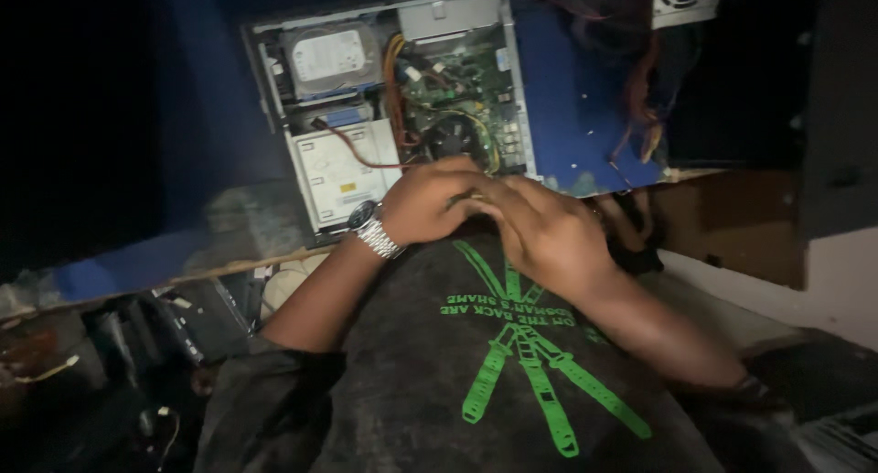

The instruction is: The person uses a yellow-handled screwdriver to remove and install screws on the motherboard inside an open desktop computer case. They repeatedly place screws on the work surface and pick them up again while working on the same area.

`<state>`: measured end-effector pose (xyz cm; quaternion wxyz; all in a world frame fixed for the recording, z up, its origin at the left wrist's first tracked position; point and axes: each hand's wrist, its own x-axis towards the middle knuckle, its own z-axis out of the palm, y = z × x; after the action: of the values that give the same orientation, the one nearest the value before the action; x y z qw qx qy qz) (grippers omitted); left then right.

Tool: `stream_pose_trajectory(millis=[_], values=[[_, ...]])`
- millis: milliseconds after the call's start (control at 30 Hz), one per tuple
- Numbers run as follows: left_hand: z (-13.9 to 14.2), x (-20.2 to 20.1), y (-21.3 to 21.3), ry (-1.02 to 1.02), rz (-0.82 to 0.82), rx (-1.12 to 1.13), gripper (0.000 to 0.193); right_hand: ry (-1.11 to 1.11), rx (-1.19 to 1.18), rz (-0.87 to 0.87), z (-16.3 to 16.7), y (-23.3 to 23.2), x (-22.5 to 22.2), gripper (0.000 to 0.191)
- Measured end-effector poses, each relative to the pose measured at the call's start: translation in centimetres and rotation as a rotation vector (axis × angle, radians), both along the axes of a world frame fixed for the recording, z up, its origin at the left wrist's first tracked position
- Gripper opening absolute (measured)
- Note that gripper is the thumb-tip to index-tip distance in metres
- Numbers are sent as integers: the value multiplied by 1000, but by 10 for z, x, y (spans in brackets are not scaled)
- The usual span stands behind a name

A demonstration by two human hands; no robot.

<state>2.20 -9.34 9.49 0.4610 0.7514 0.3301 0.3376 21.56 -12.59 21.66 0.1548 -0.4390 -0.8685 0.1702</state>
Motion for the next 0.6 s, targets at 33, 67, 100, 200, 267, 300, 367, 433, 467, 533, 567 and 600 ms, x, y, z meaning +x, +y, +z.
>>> stream_pose_trajectory(millis=[33, 67, 100, 200, 267, 300, 367, 433, 467, 533, 567, 600], values=[[-5, 4, 0, -15, -21, 3, 25, 20, -29, 5, 0, 1, 8, 43], [-11, 9, -1, -30, -42, 6, 28, 46, -3, -8, 1, 1, 16, 37], [-18, 13, 0, -45, -63, 9, 31, 72, 24, -21, 2, -1, 25, 32], [-41, 29, -1, 150, -79, 104, 18, 176, 69, -137, 11, -13, 61, 25], [-53, 41, 0, 192, -75, -47, 15, 230, 41, -229, 16, -19, 92, 23], [-56, 48, 0, 216, -75, -124, 15, 245, 1, -274, 20, -22, 111, 21], [-57, 68, 7, 278, -79, -4, 18, 162, -213, -417, 18, -23, 150, 21], [-51, 95, 10, 314, -79, 124, 20, -43, -595, -596, 9, -29, 189, 24], [-47, 114, 15, 319, -79, 203, 22, -56, -606, -556, -2, -31, 207, 29], [-38, 152, 27, 424, -190, 278, 22, -79, -624, -475, -38, -35, 232, 38], [-34, 172, 34, 525, -304, 269, 21, -67, -606, -471, -58, -40, 244, 33], [-31, 193, 42, 625, -420, 261, 20, -55, -588, -470, -78, -45, 256, 30]])
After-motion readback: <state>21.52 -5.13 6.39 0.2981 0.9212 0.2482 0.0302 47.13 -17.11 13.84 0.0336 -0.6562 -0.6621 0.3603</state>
